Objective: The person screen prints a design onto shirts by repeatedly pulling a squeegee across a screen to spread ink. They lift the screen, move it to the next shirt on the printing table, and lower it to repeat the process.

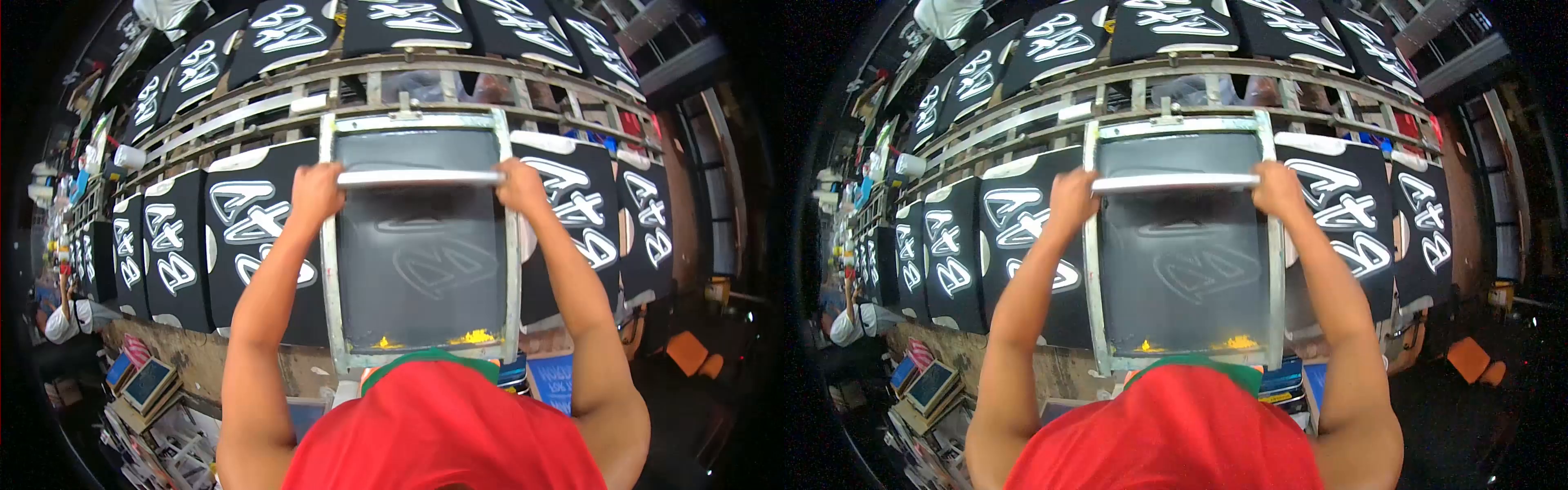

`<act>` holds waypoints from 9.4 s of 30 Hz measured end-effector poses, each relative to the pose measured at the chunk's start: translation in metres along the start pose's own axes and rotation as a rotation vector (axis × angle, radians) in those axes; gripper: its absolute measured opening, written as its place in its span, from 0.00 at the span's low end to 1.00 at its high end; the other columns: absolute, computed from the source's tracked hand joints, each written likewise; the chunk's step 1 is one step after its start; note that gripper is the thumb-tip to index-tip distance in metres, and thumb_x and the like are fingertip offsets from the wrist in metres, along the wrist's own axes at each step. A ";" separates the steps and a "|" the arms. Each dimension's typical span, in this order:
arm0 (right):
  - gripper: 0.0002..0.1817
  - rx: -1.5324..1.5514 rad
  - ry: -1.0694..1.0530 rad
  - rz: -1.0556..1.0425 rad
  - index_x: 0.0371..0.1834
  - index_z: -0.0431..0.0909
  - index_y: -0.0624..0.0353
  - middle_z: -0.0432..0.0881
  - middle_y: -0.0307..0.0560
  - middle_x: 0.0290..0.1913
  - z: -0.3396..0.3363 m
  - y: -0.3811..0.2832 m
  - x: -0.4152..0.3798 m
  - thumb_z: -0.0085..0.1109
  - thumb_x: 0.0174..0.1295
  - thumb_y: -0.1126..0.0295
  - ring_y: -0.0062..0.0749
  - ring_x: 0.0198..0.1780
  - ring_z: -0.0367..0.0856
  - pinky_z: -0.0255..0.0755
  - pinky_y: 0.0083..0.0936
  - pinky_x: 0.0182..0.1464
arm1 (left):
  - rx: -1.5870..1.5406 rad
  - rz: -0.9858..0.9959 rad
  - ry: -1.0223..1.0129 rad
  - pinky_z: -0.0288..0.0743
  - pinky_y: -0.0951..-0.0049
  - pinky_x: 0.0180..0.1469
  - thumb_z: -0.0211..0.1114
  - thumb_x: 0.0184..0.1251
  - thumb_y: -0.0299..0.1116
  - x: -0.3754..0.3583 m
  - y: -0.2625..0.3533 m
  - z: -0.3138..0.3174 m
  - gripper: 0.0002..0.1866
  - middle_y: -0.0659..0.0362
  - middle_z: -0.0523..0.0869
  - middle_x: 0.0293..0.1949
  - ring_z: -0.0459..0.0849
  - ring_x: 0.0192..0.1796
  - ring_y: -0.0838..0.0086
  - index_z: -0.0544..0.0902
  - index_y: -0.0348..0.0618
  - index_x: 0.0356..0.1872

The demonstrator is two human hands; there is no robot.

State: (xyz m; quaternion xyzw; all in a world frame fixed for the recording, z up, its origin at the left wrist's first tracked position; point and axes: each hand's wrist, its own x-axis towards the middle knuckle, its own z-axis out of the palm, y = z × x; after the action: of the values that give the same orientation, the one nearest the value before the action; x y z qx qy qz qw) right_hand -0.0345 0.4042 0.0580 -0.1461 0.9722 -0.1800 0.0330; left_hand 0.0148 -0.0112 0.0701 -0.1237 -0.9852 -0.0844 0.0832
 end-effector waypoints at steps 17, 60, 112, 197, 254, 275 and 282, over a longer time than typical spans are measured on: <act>0.32 -0.053 -0.246 0.007 0.54 0.87 0.60 0.87 0.60 0.54 0.009 0.035 0.146 0.82 0.41 0.62 0.55 0.58 0.84 0.77 0.40 0.63 | -0.128 -0.101 -0.355 0.78 0.55 0.64 0.71 0.54 0.35 0.131 -0.060 0.041 0.26 0.50 0.88 0.57 0.85 0.60 0.53 0.87 0.55 0.58; 0.34 0.370 0.409 0.623 0.65 0.76 0.65 0.79 0.61 0.64 0.060 -0.010 -0.340 0.70 0.65 0.50 0.52 0.65 0.77 0.69 0.43 0.65 | -0.351 -0.110 -0.307 0.64 0.34 0.69 0.73 0.59 0.44 -0.269 0.079 -0.048 0.15 0.53 0.91 0.36 0.88 0.44 0.55 0.89 0.49 0.43; 0.47 0.565 0.293 0.906 0.57 0.80 0.71 0.84 0.58 0.54 -0.051 0.427 -0.429 0.40 0.74 0.29 0.42 0.55 0.81 0.72 0.39 0.59 | -0.797 -0.670 -0.051 0.82 0.56 0.44 0.78 0.52 0.60 -0.111 0.496 0.086 0.31 0.40 0.89 0.32 0.91 0.39 0.47 0.91 0.38 0.39; 0.42 0.257 -0.084 0.827 0.51 0.86 0.69 0.85 0.74 0.52 -0.057 0.428 -0.411 0.44 0.73 0.33 0.67 0.61 0.81 0.72 0.51 0.63 | -0.866 -0.706 -0.091 0.80 0.63 0.40 0.78 0.56 0.56 -0.104 0.489 0.137 0.28 0.49 0.91 0.29 0.90 0.33 0.67 0.92 0.37 0.43; 0.26 -0.156 -0.179 0.142 0.59 0.86 0.41 0.88 0.49 0.55 -0.116 0.419 0.005 0.60 0.54 0.70 0.52 0.59 0.84 0.64 0.63 0.70 | 0.072 -0.174 -0.118 0.68 0.42 0.57 0.63 0.57 0.25 0.216 0.409 0.169 0.22 0.63 0.89 0.53 0.89 0.51 0.62 0.88 0.60 0.53; 0.25 -0.202 -0.006 0.024 0.58 0.87 0.42 0.88 0.49 0.56 -0.104 0.429 0.003 0.57 0.55 0.70 0.50 0.57 0.86 0.53 0.77 0.73 | 0.107 -0.177 -0.147 0.71 0.45 0.57 0.66 0.54 0.26 0.220 0.407 0.175 0.27 0.63 0.91 0.52 0.89 0.54 0.66 0.87 0.60 0.57; 0.29 -0.187 -0.319 0.072 0.59 0.86 0.47 0.86 0.50 0.59 -0.121 0.403 -0.091 0.61 0.49 0.72 0.54 0.59 0.84 0.57 0.69 0.74 | 0.003 -0.150 -0.240 0.69 0.44 0.55 0.67 0.48 0.25 0.130 0.438 0.153 0.23 0.59 0.92 0.42 0.91 0.44 0.63 0.88 0.56 0.50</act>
State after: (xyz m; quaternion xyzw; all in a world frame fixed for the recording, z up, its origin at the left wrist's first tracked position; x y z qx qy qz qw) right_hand -0.0718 0.8316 0.0273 -0.1404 0.9717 -0.0620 0.1794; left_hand -0.0180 0.4652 0.0092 -0.0587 -0.9947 -0.0734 -0.0414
